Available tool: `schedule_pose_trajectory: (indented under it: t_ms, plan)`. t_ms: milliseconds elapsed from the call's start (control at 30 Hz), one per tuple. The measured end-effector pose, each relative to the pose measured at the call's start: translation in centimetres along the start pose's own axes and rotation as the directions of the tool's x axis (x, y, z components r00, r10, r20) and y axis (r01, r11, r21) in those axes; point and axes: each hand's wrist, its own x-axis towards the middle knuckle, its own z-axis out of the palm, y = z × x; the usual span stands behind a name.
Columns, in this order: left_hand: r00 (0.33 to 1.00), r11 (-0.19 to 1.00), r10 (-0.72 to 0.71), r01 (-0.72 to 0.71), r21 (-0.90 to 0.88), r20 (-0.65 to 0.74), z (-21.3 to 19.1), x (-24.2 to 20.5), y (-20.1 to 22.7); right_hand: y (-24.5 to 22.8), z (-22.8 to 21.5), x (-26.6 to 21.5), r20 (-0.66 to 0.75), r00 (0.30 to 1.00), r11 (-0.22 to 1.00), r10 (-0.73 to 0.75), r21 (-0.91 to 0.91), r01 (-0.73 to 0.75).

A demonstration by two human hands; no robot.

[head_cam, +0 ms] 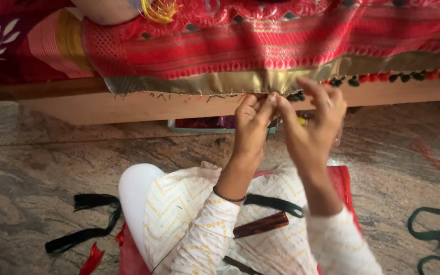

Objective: Attaching decorative tassels and thread work to the edge of a sari.

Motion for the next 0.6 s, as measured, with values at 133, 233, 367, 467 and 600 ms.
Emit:
schedule_pose_trajectory:
  t_ms: [133,233,367,467,600]
  plan:
    - [0.999,0.997,-0.05,0.051,0.058,-0.02,1.9,-2.1,2.4,1.8,-1.3,1.2,0.15,0.963,0.963,-0.224,-0.118,0.243]
    - [0.933,0.946,-0.324,0.322,-0.039,-0.156,-1.0,-6.4,-1.5,1.8,-2.5,-0.7,0.178,0.981,0.962,-0.076,0.271,0.026]
    - [0.915,0.911,-0.396,0.379,-0.162,-0.084,-3.2,-8.9,-5.6,7.8,-6.6,-7.9,0.3,0.931,0.801,0.208,0.495,-0.338]
    - [0.931,0.92,-0.364,0.352,-0.173,-0.043,-3.2,-7.8,-5.6,11.3,-10.9,-12.2,0.318,0.863,0.594,0.393,0.628,-0.502]
    - [0.957,0.959,-0.282,0.283,0.007,-0.067,-2.4,-4.0,-3.9,18.0,-18.8,-17.5,0.142,0.705,0.464,0.695,0.66,-0.59]
